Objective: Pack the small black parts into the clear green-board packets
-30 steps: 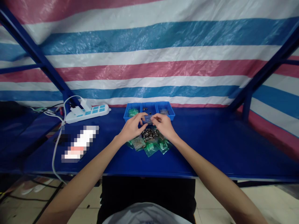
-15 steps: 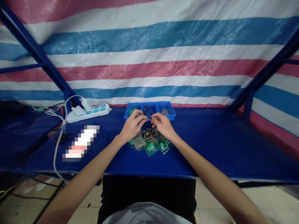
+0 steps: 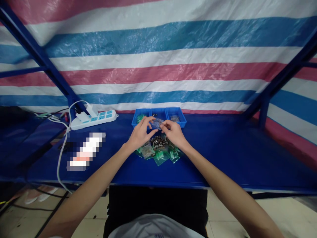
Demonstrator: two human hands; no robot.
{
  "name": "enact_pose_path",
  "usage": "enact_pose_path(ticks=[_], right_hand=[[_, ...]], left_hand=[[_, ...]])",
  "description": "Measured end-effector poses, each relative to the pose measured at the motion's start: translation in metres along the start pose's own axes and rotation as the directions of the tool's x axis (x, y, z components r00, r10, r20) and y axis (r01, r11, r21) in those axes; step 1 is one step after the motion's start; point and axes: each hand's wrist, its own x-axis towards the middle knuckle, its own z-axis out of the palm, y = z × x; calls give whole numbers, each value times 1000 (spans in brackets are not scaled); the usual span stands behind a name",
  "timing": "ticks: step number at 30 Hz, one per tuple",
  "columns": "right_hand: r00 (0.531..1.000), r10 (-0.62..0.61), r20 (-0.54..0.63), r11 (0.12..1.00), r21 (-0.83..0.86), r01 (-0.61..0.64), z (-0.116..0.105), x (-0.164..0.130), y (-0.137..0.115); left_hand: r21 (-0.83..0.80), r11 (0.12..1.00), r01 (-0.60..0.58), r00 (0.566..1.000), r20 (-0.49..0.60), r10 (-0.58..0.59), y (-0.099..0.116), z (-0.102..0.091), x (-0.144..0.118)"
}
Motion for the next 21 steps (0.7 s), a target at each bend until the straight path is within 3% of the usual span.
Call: enact_pose_path(ticks=[4,9,13,21], right_hand=[[1000,11,27,998,66,-13,0,-1,-2],[998,-56,2,993,100,55,0,-2,-5],[999,-31,29,986,165,25,-1,-2,-9],[1000,-21,-9,994,105,22,-2,-2,-8]], left_hand=[[21,999,-28,999,22,28,2,0,0],[27,998,-51,997,-63,52,1,1,0],[12,998,-55,996,-73,56,1,1,1],[25,1000,11,998,-67,-9,4,-1,1]])
